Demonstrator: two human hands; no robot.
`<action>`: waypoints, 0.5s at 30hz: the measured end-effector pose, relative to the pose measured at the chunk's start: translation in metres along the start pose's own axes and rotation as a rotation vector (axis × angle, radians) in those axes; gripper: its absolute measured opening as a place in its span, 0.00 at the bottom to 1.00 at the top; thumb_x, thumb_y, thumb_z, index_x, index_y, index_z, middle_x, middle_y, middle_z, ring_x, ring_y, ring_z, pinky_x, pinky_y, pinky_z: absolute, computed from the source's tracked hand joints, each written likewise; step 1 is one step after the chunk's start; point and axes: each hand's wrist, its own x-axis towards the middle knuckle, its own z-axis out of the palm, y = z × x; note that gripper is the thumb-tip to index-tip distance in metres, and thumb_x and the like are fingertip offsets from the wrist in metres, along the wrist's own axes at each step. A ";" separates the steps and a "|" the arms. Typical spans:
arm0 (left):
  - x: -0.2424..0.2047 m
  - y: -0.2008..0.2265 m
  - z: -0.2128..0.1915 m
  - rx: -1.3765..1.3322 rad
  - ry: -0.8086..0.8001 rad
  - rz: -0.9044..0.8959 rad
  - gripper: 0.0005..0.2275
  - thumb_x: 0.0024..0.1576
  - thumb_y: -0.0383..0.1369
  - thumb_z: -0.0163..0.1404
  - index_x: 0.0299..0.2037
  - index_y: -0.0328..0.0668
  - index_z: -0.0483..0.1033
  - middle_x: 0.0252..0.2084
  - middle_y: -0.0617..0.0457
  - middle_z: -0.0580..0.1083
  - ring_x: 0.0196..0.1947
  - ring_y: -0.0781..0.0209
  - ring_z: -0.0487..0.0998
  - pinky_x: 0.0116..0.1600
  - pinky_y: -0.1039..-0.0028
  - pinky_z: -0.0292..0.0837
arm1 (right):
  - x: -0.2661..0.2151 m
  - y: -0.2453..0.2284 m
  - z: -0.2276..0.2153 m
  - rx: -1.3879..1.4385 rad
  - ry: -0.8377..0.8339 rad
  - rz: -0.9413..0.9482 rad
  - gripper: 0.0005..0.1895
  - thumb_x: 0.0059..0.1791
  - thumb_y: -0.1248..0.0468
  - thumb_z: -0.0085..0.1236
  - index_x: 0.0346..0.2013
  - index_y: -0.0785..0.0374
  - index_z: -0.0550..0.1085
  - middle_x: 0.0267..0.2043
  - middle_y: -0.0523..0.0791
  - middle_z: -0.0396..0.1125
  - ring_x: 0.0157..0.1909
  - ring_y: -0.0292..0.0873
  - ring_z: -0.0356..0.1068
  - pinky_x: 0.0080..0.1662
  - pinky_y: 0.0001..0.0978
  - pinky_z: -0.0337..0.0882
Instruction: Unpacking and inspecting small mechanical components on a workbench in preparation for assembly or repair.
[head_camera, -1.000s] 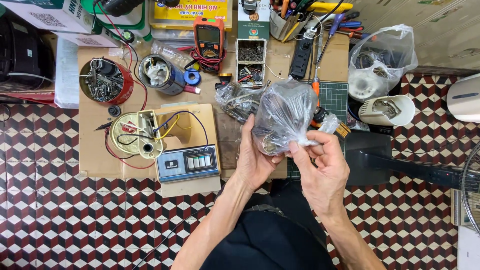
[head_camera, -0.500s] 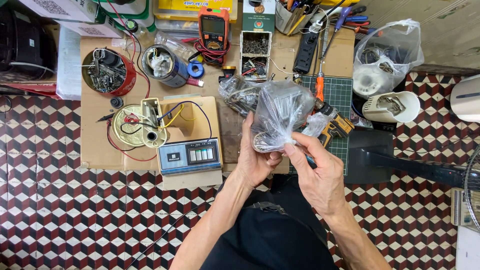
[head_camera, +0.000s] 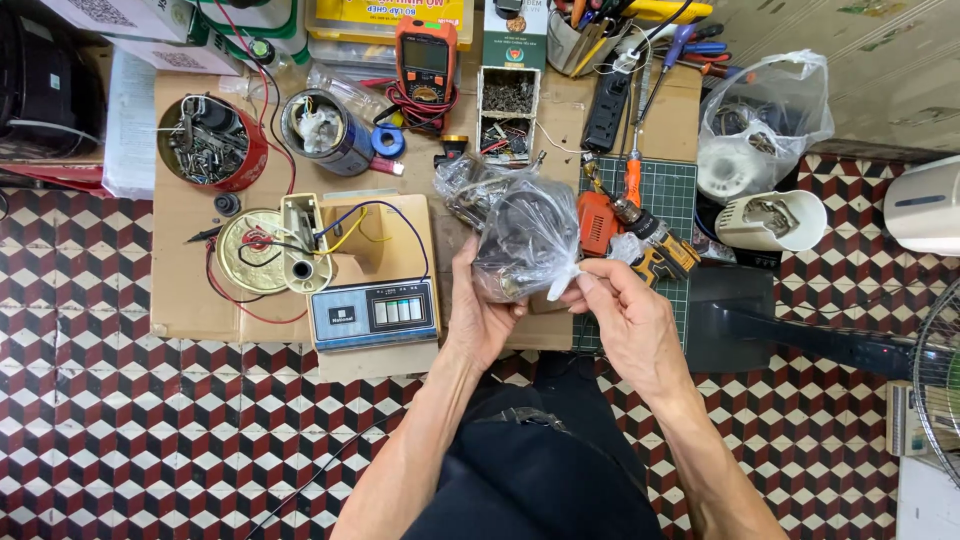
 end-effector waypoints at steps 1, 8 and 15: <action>0.001 -0.002 -0.002 -0.001 -0.001 0.001 0.27 0.58 0.60 0.45 0.48 0.44 0.75 0.37 0.57 0.78 0.32 0.68 0.76 0.30 0.76 0.67 | 0.000 0.001 0.001 -0.001 0.000 -0.001 0.13 0.56 0.64 0.48 0.51 0.68 0.74 0.39 0.46 0.78 0.42 0.37 0.78 0.46 0.28 0.76; 0.008 -0.027 -0.014 0.003 0.004 -0.108 0.29 0.58 0.60 0.41 0.49 0.41 0.75 0.38 0.53 0.78 0.31 0.63 0.75 0.34 0.73 0.71 | 0.006 0.025 0.007 0.189 0.070 -0.019 0.12 0.56 0.64 0.49 0.50 0.70 0.74 0.40 0.47 0.76 0.41 0.38 0.76 0.46 0.29 0.76; 0.010 -0.039 -0.029 0.060 -0.018 -0.069 0.27 0.59 0.56 0.41 0.58 0.44 0.70 0.48 0.51 0.78 0.44 0.62 0.78 0.40 0.70 0.74 | 0.010 0.054 -0.007 0.501 -0.031 0.215 0.10 0.55 0.65 0.54 0.45 0.71 0.75 0.39 0.49 0.74 0.41 0.40 0.74 0.46 0.32 0.75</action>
